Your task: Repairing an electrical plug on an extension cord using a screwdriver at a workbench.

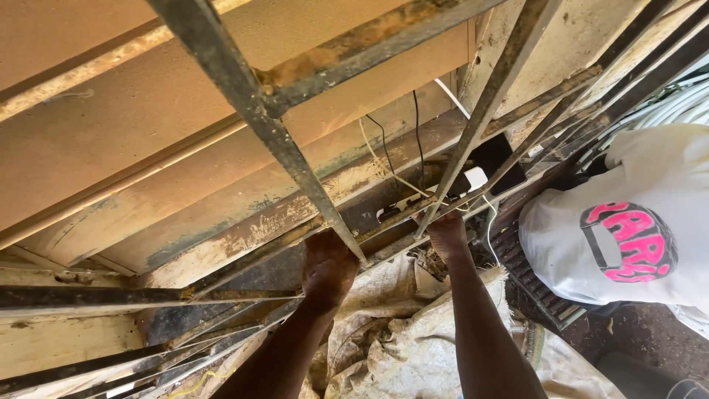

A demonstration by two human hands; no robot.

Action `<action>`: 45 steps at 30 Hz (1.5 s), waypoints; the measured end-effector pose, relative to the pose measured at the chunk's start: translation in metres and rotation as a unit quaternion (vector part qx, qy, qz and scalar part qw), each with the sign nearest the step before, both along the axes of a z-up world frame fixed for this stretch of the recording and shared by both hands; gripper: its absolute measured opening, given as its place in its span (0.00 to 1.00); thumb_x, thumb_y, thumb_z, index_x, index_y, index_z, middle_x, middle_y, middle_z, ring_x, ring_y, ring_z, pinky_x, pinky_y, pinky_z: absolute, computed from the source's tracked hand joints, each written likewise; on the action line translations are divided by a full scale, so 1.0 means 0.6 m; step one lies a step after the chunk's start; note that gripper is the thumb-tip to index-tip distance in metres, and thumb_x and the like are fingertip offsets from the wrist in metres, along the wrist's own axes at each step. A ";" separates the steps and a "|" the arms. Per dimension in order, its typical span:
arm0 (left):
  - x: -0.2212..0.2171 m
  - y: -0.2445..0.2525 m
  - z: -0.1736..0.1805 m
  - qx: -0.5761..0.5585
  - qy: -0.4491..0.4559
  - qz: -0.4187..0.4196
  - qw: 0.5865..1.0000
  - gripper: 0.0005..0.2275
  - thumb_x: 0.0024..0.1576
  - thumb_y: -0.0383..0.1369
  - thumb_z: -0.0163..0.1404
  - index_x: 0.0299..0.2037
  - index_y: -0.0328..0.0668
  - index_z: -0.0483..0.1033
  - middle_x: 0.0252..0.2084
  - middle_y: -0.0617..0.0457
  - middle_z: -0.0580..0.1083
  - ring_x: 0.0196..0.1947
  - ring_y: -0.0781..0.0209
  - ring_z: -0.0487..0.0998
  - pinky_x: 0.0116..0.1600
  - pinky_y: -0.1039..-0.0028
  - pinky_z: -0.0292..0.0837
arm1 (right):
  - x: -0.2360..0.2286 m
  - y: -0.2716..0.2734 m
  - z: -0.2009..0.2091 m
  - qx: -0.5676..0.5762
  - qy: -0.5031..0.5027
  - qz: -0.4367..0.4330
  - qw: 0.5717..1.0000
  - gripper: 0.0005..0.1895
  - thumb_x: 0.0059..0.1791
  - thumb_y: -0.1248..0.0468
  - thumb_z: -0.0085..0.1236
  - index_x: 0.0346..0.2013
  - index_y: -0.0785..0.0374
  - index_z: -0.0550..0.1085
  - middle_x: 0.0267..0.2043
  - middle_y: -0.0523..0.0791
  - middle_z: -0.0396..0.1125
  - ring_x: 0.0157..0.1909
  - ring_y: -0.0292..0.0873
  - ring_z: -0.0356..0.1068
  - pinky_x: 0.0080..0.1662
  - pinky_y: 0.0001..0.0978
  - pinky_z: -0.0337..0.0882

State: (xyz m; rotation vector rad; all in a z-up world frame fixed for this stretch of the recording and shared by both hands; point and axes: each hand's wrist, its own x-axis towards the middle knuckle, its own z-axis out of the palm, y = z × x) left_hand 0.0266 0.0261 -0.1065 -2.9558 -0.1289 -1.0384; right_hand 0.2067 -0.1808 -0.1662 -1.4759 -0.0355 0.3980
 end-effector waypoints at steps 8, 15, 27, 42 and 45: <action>-0.007 0.002 -0.001 -0.030 -0.006 -0.008 1.000 0.05 0.43 0.31 0.52 0.27 0.39 0.74 0.20 0.48 0.68 0.21 0.45 0.73 0.32 0.55 0.70 | 0.016 0.000 0.002 -0.028 -0.017 0.045 0.998 0.18 0.47 0.64 0.77 0.49 0.61 0.80 0.41 0.50 0.76 0.40 0.51 0.72 0.45 0.49 0.74; 0.001 -0.006 0.031 -0.098 0.012 0.003 0.995 0.04 0.45 0.31 0.51 0.27 0.40 0.74 0.18 0.49 0.69 0.20 0.45 0.74 0.32 0.56 0.73 | 0.020 -0.015 0.005 -0.055 -0.028 0.081 0.995 0.22 0.46 0.61 0.78 0.51 0.63 0.79 0.45 0.53 0.75 0.47 0.58 0.72 0.52 0.57 0.71; -0.004 -0.005 0.018 -0.092 0.048 0.030 0.994 0.03 0.47 0.30 0.51 0.28 0.42 0.74 0.20 0.49 0.71 0.23 0.45 0.77 0.37 0.55 0.72 | 0.049 -0.028 0.002 -0.102 -0.046 0.153 0.982 0.29 0.46 0.55 0.80 0.55 0.66 0.79 0.55 0.60 0.74 0.60 0.72 0.70 0.66 0.74 0.66; -0.007 -0.012 0.051 -0.116 0.038 0.017 0.992 0.01 0.49 0.30 0.51 0.28 0.46 0.74 0.21 0.50 0.70 0.23 0.46 0.78 0.36 0.58 0.76 | 0.030 0.011 0.127 -0.234 -0.035 0.196 0.952 0.20 0.54 0.60 0.65 0.58 0.65 0.76 0.55 0.53 0.73 0.57 0.59 0.73 0.64 0.57 0.68; -0.005 -0.008 0.020 -0.115 0.040 0.032 0.992 0.01 0.49 0.31 0.52 0.27 0.46 0.73 0.20 0.49 0.70 0.23 0.44 0.78 0.34 0.56 0.77 | 0.029 0.018 0.122 -0.234 -0.014 0.207 0.950 0.21 0.55 0.60 0.63 0.61 0.64 0.74 0.59 0.51 0.72 0.59 0.56 0.71 0.66 0.51 0.66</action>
